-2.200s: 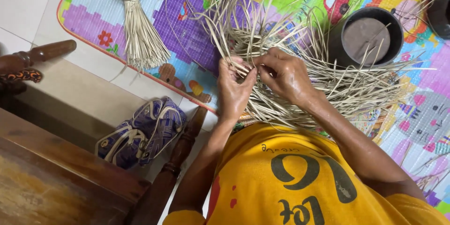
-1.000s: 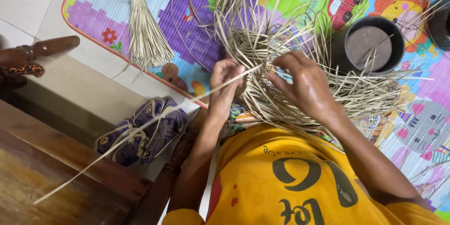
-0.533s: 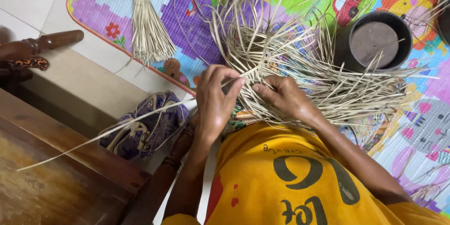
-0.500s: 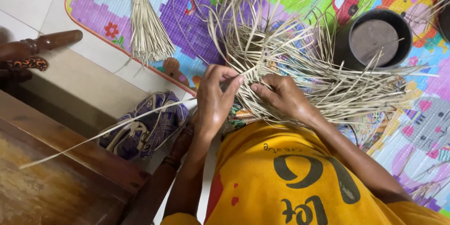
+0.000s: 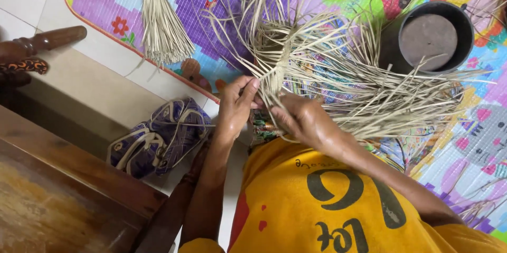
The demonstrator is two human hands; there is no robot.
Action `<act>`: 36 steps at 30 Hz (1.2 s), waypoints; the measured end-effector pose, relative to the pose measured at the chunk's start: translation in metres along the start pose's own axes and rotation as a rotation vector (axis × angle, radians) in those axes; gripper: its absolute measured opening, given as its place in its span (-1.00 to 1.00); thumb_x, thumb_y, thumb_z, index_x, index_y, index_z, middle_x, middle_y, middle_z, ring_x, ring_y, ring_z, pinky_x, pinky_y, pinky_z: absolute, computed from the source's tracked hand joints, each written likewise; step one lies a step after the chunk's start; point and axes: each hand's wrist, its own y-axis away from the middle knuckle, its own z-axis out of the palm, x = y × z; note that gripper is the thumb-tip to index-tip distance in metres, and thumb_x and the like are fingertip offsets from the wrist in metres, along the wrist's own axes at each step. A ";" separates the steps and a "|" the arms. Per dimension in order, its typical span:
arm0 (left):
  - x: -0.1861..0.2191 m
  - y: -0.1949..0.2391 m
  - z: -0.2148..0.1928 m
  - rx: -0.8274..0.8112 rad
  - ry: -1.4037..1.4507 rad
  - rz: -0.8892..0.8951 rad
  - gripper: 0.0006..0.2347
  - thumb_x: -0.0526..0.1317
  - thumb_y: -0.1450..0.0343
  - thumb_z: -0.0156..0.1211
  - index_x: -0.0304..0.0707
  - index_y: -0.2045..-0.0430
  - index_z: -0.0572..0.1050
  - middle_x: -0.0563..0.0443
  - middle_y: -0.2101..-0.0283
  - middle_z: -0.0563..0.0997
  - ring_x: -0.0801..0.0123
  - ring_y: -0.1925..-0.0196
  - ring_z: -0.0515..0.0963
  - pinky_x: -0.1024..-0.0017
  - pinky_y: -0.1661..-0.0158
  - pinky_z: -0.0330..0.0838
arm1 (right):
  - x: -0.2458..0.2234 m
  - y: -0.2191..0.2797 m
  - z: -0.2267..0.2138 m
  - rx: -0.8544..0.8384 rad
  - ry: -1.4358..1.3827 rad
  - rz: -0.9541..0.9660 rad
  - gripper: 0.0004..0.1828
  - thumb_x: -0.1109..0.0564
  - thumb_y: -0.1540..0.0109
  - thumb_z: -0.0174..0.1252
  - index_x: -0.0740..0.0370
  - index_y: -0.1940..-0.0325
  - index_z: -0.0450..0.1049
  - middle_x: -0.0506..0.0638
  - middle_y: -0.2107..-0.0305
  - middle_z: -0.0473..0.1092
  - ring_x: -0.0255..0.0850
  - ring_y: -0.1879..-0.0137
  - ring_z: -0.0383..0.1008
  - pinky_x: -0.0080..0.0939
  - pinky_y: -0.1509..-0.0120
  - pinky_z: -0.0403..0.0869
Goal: Weaving dried palm leaves together to create a handcrafted object while sitting on a floor mat.
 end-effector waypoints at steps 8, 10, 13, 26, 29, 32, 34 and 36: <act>0.009 -0.017 -0.004 0.077 0.050 -0.065 -0.78 -0.13 -0.55 0.09 -0.29 0.17 0.59 0.11 0.39 0.48 0.57 0.37 0.52 0.57 0.34 0.63 | -0.077 0.020 -0.009 -0.117 0.321 -0.139 -0.69 0.11 -0.35 0.08 0.41 -0.05 0.43 0.36 0.17 0.47 0.23 0.25 0.63 0.18 0.25 0.62; 0.015 -0.019 -0.002 0.110 0.059 -0.067 -0.80 -0.13 -0.54 0.10 -0.25 0.20 0.59 0.17 0.42 0.46 0.63 0.37 0.49 0.62 0.35 0.60 | -0.074 0.024 -0.006 -0.141 0.358 -0.160 -0.68 0.14 -0.33 0.08 0.41 -0.09 0.40 0.34 0.14 0.44 0.21 0.28 0.64 0.20 0.27 0.63; 0.014 -0.021 -0.003 0.146 0.069 -0.065 -0.82 -0.12 -0.53 0.12 -0.20 0.24 0.60 0.16 0.44 0.45 0.61 0.37 0.44 0.58 0.38 0.59 | -0.067 0.033 -0.012 -0.167 0.432 -0.214 -0.75 0.10 -0.34 0.06 0.37 0.03 0.39 0.32 0.15 0.42 0.25 0.33 0.62 0.27 0.35 0.59; -0.020 -0.027 -0.024 0.049 0.248 0.003 -0.86 -0.24 -0.54 0.08 -0.30 0.24 0.57 0.17 0.42 0.52 0.67 0.53 0.36 0.68 0.53 0.28 | -0.107 0.047 -0.047 -0.264 0.469 -0.374 -0.45 0.23 -0.17 0.17 0.38 -0.26 0.37 0.08 0.18 0.45 -0.15 0.45 0.48 -0.10 0.41 0.49; -0.018 -0.021 -0.022 -0.018 0.269 0.051 -0.87 -0.28 -0.52 0.08 -0.38 0.26 0.55 0.02 0.38 0.56 0.49 0.45 0.49 0.57 0.46 0.48 | -0.090 0.056 -0.069 -0.247 0.418 -0.199 -0.64 0.20 -0.14 0.19 0.23 -0.04 0.52 0.01 0.02 0.53 -0.25 0.57 0.57 -0.21 0.51 0.61; -0.020 -0.013 -0.015 -0.093 0.225 0.110 -0.88 -0.33 -0.50 0.07 -0.45 0.25 0.51 -0.13 0.38 0.58 0.30 0.40 0.62 0.38 0.31 0.70 | -0.026 0.091 -0.090 -0.314 0.685 0.031 -0.68 0.07 -0.13 0.19 -0.08 0.03 0.57 -0.18 -0.08 0.53 -0.30 0.29 0.59 -0.17 0.23 0.63; -0.013 -0.005 -0.007 -0.125 0.211 0.127 -0.89 -0.36 -0.52 0.03 -0.48 0.23 0.48 -0.15 0.42 0.57 0.29 0.42 0.63 0.32 0.21 0.72 | -0.014 0.100 -0.101 -0.372 1.003 0.141 -0.60 -0.09 -0.15 0.18 -0.30 -0.08 0.55 -0.33 -0.08 0.50 -0.26 -0.09 0.56 -0.04 -0.15 0.54; 0.002 0.002 0.004 -0.183 0.059 0.158 -0.81 -0.23 -0.55 -0.02 -0.44 0.16 0.43 -0.15 0.28 0.54 0.25 0.29 0.66 0.33 0.12 0.73 | -0.044 0.088 -0.114 -0.227 0.856 0.089 -0.54 -0.26 -0.12 0.19 -0.03 0.03 0.62 -0.05 -0.22 0.40 -0.06 -0.27 0.43 0.11 -0.33 0.39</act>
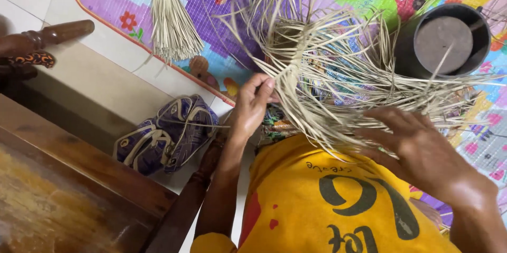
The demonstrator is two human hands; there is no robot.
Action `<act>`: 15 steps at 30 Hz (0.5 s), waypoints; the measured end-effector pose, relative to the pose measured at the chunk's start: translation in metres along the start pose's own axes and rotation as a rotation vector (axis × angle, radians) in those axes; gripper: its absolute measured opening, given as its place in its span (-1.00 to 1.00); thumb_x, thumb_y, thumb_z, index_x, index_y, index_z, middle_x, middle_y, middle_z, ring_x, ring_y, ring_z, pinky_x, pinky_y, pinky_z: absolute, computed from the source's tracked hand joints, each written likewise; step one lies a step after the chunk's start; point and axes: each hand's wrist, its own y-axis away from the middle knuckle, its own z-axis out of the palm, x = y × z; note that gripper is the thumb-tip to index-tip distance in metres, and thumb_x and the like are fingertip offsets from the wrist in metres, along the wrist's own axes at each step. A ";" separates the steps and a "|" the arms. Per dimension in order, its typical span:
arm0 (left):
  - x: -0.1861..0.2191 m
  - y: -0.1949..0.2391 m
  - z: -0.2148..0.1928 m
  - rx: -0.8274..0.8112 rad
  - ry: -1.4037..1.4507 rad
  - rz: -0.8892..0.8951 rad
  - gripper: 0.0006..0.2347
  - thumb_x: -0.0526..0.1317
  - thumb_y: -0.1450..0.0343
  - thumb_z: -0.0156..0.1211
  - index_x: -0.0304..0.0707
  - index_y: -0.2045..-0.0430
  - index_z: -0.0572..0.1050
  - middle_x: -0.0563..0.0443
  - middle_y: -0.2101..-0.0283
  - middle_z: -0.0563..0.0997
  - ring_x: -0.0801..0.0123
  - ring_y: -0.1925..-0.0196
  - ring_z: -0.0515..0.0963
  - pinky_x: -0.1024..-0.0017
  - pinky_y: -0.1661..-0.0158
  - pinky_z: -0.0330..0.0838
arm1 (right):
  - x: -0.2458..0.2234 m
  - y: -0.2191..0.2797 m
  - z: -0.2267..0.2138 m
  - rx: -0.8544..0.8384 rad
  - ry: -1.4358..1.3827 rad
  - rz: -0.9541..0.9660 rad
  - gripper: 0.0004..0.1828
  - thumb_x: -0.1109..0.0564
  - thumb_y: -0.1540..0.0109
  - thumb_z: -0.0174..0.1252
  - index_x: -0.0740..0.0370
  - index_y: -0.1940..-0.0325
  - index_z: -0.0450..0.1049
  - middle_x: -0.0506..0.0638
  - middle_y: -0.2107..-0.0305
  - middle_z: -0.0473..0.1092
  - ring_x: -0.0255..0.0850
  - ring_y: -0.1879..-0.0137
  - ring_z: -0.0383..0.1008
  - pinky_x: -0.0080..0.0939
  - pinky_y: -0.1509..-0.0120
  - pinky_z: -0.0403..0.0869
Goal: Weaving dried palm leaves together to create a handcrafted object while sitting on a floor mat.
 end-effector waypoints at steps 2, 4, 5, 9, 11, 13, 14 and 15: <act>-0.010 -0.003 0.010 -0.007 -0.074 0.050 -0.88 -0.29 -0.54 -0.02 -0.40 0.21 0.42 -0.09 0.31 0.49 0.31 0.32 0.60 0.40 0.23 0.64 | -0.025 -0.021 -0.036 0.107 -0.129 -0.084 -0.58 -0.19 -0.07 0.25 0.06 0.11 0.63 0.01 -0.19 0.42 -0.03 -0.29 0.43 0.09 -0.34 0.41; -0.004 -0.008 0.020 -0.012 -0.153 0.108 -0.94 -0.35 -0.53 -0.01 -0.35 0.26 0.42 -0.02 0.34 0.45 0.37 0.36 0.54 0.47 0.35 0.55 | -0.037 -0.048 -0.048 0.221 -0.257 -0.173 -0.61 -0.12 -0.03 0.31 0.16 0.19 0.64 0.07 -0.17 0.43 -0.01 -0.31 0.43 0.07 -0.35 0.43; 0.005 -0.008 0.025 0.022 -0.240 0.206 -0.95 -0.36 -0.50 0.06 -0.38 0.32 0.45 -0.01 0.35 0.43 0.39 0.37 0.45 0.48 0.34 0.42 | -0.036 -0.062 -0.042 0.247 -0.335 -0.216 -0.72 0.02 -0.12 0.26 0.22 0.19 0.61 0.12 -0.02 0.50 -0.02 -0.10 0.53 -0.06 -0.13 0.56; -0.009 -0.017 0.033 0.086 -0.357 0.357 -0.94 -0.33 -0.51 0.14 -0.30 0.31 0.55 -0.06 0.34 0.48 0.21 0.21 0.55 0.32 0.15 0.46 | -0.020 -0.114 0.006 0.268 -0.415 -0.170 -0.85 0.24 -0.26 0.25 0.25 0.08 0.60 0.19 0.28 0.50 0.17 0.12 0.59 0.10 0.14 0.53; 0.007 -0.017 0.042 0.102 -0.408 0.397 -0.94 -0.38 -0.49 0.12 -0.33 0.34 0.55 -0.07 0.34 0.46 0.20 0.22 0.54 0.29 0.15 0.44 | -0.011 -0.130 0.029 0.269 -0.380 -0.137 -0.83 0.22 -0.28 0.25 0.23 0.04 0.60 0.16 0.27 0.49 0.15 0.14 0.59 0.10 0.17 0.53; 0.019 -0.017 0.049 0.118 -0.463 0.437 -0.92 -0.43 -0.48 0.09 -0.35 0.36 0.54 -0.07 0.35 0.45 0.19 0.24 0.53 0.26 0.15 0.43 | -0.010 -0.142 0.035 0.272 -0.347 -0.106 -0.81 0.19 -0.30 0.24 0.20 0.00 0.60 0.14 0.27 0.49 0.12 0.16 0.59 0.10 0.19 0.53; 0.024 -0.017 0.054 0.120 -0.455 0.447 -0.92 -0.45 -0.47 0.07 -0.40 0.35 0.53 -0.13 0.33 0.44 0.09 0.22 0.53 0.24 0.13 0.45 | -0.012 -0.145 0.030 0.249 -0.283 -0.083 -0.77 0.18 -0.29 0.24 0.20 -0.04 0.58 0.14 0.24 0.47 0.10 0.15 0.58 0.11 0.19 0.54; 0.028 -0.016 0.058 0.117 -0.446 0.456 -0.92 -0.48 -0.47 0.05 -0.44 0.34 0.52 -0.18 0.30 0.43 -0.01 0.20 0.54 0.21 0.10 0.48 | -0.015 -0.147 0.024 0.227 -0.218 -0.054 -0.73 0.17 -0.29 0.23 0.19 -0.07 0.56 0.13 0.21 0.46 0.07 0.13 0.58 0.11 0.18 0.56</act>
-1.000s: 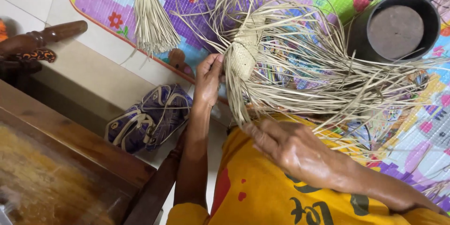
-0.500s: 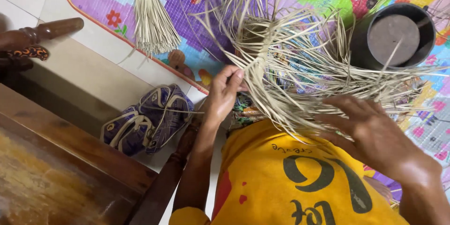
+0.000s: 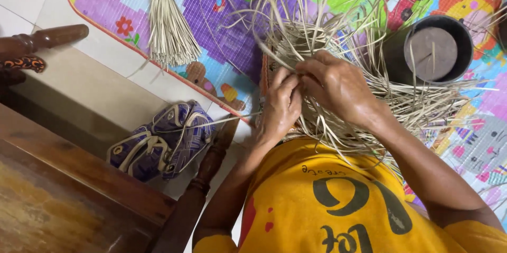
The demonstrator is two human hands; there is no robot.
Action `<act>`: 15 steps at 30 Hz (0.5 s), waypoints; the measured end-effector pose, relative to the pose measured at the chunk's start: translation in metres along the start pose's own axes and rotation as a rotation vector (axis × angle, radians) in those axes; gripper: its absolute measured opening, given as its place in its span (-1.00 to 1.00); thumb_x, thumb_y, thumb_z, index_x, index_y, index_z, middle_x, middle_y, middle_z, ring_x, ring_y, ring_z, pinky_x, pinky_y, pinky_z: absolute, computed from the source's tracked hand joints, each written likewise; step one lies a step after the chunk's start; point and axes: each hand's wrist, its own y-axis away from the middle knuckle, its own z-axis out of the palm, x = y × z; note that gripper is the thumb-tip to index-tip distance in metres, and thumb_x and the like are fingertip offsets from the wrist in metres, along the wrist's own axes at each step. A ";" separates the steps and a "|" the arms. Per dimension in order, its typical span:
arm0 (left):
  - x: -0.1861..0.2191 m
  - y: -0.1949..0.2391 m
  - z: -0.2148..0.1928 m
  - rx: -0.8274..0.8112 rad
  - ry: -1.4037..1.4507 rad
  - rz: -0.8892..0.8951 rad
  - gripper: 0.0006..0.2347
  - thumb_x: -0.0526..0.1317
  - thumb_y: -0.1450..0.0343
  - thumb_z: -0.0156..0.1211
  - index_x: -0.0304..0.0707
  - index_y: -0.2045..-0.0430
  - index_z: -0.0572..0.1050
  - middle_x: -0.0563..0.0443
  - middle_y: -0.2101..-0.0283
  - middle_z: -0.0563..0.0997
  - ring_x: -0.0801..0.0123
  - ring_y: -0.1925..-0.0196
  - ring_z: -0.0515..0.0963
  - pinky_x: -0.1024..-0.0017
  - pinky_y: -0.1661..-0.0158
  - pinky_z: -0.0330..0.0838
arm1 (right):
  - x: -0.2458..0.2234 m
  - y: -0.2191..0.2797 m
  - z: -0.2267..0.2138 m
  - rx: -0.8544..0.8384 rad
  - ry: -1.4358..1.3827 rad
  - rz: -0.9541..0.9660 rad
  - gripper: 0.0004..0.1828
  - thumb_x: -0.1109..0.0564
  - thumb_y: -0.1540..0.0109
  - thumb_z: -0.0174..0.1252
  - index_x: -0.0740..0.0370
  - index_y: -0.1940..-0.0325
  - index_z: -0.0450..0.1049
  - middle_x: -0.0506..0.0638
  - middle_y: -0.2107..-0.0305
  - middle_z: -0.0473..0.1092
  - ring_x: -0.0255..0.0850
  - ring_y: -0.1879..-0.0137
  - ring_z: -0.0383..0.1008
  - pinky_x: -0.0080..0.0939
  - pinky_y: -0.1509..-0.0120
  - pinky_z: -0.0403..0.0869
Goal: Weaving dried palm leaves together to create a handcrafted object while sitting on a floor mat.
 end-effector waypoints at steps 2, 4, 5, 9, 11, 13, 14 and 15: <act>-0.003 -0.001 -0.002 -0.006 0.040 0.003 -0.91 -0.48 -0.48 0.03 -0.46 0.35 0.51 -0.21 0.31 0.43 -0.07 0.20 0.53 0.20 0.10 0.46 | -0.005 -0.004 -0.008 -0.033 0.039 0.013 -0.79 0.19 -0.27 0.24 0.21 0.00 0.58 0.13 0.22 0.47 0.04 0.16 0.59 0.06 0.17 0.57; -0.008 -0.001 0.001 -0.007 0.077 0.003 -0.91 -0.47 -0.49 0.01 -0.47 0.35 0.50 -0.23 0.32 0.43 -0.14 0.20 0.53 0.20 0.10 0.45 | -0.004 -0.006 -0.013 -0.071 0.077 0.021 -0.84 0.22 -0.26 0.25 0.24 0.07 0.60 0.14 0.23 0.49 0.00 0.19 0.60 0.01 0.15 0.58; -0.011 0.000 0.004 -0.002 0.116 -0.016 -0.90 -0.46 -0.49 0.02 -0.44 0.35 0.51 -0.20 0.33 0.44 -0.08 0.20 0.54 0.20 0.11 0.43 | 0.000 -0.006 -0.013 -0.067 0.058 0.025 -0.85 0.23 -0.24 0.26 0.24 0.10 0.60 0.13 0.26 0.50 0.00 0.19 0.60 0.00 0.16 0.57; -0.053 0.009 0.025 -0.005 0.354 -0.111 -0.87 -0.41 -0.54 0.00 -0.34 0.29 0.54 -0.09 0.31 0.47 0.15 0.19 0.51 0.24 0.03 0.38 | 0.025 0.009 0.011 0.039 -0.126 -0.004 -0.89 0.26 -0.21 0.32 0.26 0.18 0.56 0.15 0.30 0.50 0.08 0.20 0.61 0.08 0.21 0.52; -0.077 0.013 0.034 -0.012 0.408 -0.115 -0.90 -0.37 -0.54 0.05 -0.32 0.26 0.55 -0.05 0.31 0.48 0.22 0.16 0.53 0.29 0.03 0.37 | 0.014 0.016 0.003 0.039 -0.162 -0.020 -0.90 0.26 -0.19 0.33 0.27 0.22 0.56 0.17 0.26 0.50 0.12 0.16 0.60 0.08 0.18 0.52; -0.072 0.014 0.032 -0.027 0.464 -0.122 -0.91 -0.34 -0.54 0.09 -0.30 0.24 0.56 -0.01 0.30 0.48 0.28 0.13 0.54 0.35 0.03 0.37 | 0.007 0.023 -0.004 0.042 -0.200 -0.029 -0.90 0.26 -0.16 0.34 0.27 0.26 0.56 0.18 0.21 0.49 0.15 0.12 0.58 0.08 0.14 0.53; -0.055 0.012 0.024 -0.027 0.512 -0.204 -0.91 -0.32 -0.54 0.10 -0.31 0.25 0.56 0.02 0.31 0.48 0.38 0.15 0.50 0.39 0.06 0.37 | 0.005 0.025 -0.006 0.041 -0.253 -0.039 -0.92 0.28 -0.17 0.33 0.32 0.28 0.57 0.21 0.20 0.46 0.14 0.09 0.56 0.06 0.08 0.52; -0.037 0.010 0.017 -0.028 0.559 -0.287 -0.90 -0.30 -0.54 0.12 -0.31 0.26 0.57 0.05 0.32 0.47 0.49 0.16 0.46 0.44 0.09 0.37 | 0.004 0.028 -0.008 0.040 -0.307 -0.050 -0.93 0.29 -0.19 0.32 0.38 0.30 0.58 0.24 0.19 0.44 0.13 0.06 0.54 0.05 0.03 0.50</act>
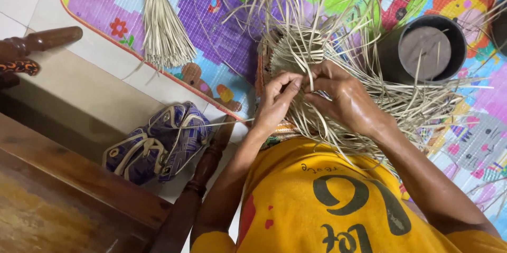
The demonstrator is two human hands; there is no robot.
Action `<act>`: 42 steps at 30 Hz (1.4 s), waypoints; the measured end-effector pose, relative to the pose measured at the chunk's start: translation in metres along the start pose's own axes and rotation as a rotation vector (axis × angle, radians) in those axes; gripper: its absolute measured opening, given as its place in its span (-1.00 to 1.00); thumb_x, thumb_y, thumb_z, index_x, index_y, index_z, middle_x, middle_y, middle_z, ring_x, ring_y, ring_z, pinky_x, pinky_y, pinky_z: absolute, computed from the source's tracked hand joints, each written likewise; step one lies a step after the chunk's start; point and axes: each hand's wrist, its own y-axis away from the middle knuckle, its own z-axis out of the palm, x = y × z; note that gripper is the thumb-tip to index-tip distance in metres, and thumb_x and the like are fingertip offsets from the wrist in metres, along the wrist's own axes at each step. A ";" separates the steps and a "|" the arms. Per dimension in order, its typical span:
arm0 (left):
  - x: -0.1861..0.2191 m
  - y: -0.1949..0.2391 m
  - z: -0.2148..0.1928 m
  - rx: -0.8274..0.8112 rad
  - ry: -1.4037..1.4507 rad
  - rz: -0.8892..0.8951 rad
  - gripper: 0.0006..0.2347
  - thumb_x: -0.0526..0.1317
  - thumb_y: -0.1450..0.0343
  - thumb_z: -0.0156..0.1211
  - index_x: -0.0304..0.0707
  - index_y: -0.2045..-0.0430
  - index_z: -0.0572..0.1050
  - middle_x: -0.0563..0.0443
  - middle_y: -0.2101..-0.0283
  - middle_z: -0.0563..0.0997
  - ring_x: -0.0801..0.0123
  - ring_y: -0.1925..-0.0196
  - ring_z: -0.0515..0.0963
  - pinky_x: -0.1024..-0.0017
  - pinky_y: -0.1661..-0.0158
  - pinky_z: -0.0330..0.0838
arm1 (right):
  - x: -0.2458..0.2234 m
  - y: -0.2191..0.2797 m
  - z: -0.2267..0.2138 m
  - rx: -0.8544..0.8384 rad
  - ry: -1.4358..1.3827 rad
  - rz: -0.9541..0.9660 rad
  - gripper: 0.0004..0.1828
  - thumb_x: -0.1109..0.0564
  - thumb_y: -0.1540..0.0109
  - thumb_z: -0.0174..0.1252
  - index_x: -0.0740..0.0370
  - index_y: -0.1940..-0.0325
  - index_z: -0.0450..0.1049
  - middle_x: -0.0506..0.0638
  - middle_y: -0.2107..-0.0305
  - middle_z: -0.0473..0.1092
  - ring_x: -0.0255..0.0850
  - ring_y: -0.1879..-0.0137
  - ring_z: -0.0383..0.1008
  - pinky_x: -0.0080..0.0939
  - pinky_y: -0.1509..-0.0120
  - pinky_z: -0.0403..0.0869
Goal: Weaving dried palm leaves together to create a handcrafted object while sitting on a floor mat.
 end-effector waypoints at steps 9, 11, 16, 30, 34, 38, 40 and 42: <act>-0.012 0.001 0.005 0.037 -0.059 0.108 -0.88 -0.19 -0.48 0.21 -0.25 0.35 0.51 0.18 0.47 0.42 0.60 0.60 0.27 0.61 0.61 0.20 | -0.049 0.019 -0.072 0.105 -0.517 -0.118 -0.83 0.32 -0.20 0.26 0.16 0.15 0.54 0.07 0.22 0.57 -0.30 0.22 0.59 -0.42 0.10 0.68; 0.001 0.003 0.005 0.035 -0.072 0.040 -0.86 -0.20 -0.48 0.20 -0.31 0.34 0.54 0.12 0.39 0.47 0.55 0.50 0.36 0.60 0.50 0.29 | -0.042 0.015 -0.060 0.121 -0.423 0.022 -0.92 0.29 -0.24 0.23 0.28 0.17 0.55 0.09 0.37 0.53 -0.29 0.40 0.49 -0.42 0.37 0.52; 0.004 0.005 0.008 0.022 -0.082 0.006 -0.88 -0.31 -0.54 0.13 -0.34 0.27 0.62 -0.07 0.40 0.54 0.47 0.38 0.40 0.56 0.31 0.35 | 0.006 0.018 -0.006 0.021 -0.115 0.253 -0.80 0.20 -0.27 0.28 0.45 0.15 0.61 0.39 0.38 0.55 0.27 0.29 0.60 0.10 0.24 0.50; 0.019 -0.002 0.019 0.081 -0.425 0.450 -0.93 -0.48 -0.47 0.13 -0.36 0.29 0.53 -0.06 0.35 0.40 0.23 0.29 0.46 0.33 0.23 0.44 | -0.003 -0.022 0.006 0.224 -0.395 0.037 -0.91 0.25 -0.20 0.29 0.34 0.37 0.58 0.01 0.56 0.34 -0.24 0.42 0.31 -0.21 0.39 0.26; -0.008 -0.007 0.006 0.102 -0.432 0.521 -0.89 -0.43 -0.41 0.26 -0.38 0.54 0.48 -0.06 0.45 0.42 0.18 0.41 0.49 0.37 0.31 0.38 | -0.070 -0.028 -0.045 0.056 -0.564 -0.006 -0.91 0.25 -0.21 0.27 0.28 0.39 0.58 -0.03 0.59 0.29 -0.30 0.45 0.23 -0.35 0.42 0.28; -0.022 -0.010 0.009 0.226 -0.084 0.075 -0.96 -0.30 -0.42 0.34 -0.23 0.35 0.61 -0.09 0.39 0.65 0.39 0.31 0.62 0.46 0.25 0.50 | -0.019 -0.037 -0.039 0.159 -0.331 -0.083 -0.94 0.34 -0.24 0.29 0.40 0.28 0.53 0.16 0.45 0.39 -0.07 0.33 0.39 -0.17 0.23 0.36; -0.023 -0.011 0.009 0.233 0.001 0.035 -0.94 -0.30 -0.43 0.33 -0.23 0.30 0.61 -0.14 0.32 0.66 0.33 0.27 0.62 0.41 0.19 0.53 | 0.009 -0.038 -0.019 0.191 -0.276 -0.062 -0.89 0.38 -0.24 0.30 0.50 0.21 0.50 0.26 0.45 0.40 0.04 0.35 0.42 -0.05 0.23 0.38; -0.024 -0.010 0.008 0.241 0.007 0.031 -0.91 -0.31 -0.40 0.35 -0.30 0.30 0.62 -0.12 0.35 0.67 0.40 0.28 0.63 0.45 0.19 0.55 | 0.020 -0.034 -0.002 0.152 -0.185 -0.044 -0.82 0.32 -0.14 0.42 0.41 0.30 0.52 0.23 0.50 0.44 0.07 0.38 0.51 0.02 0.29 0.41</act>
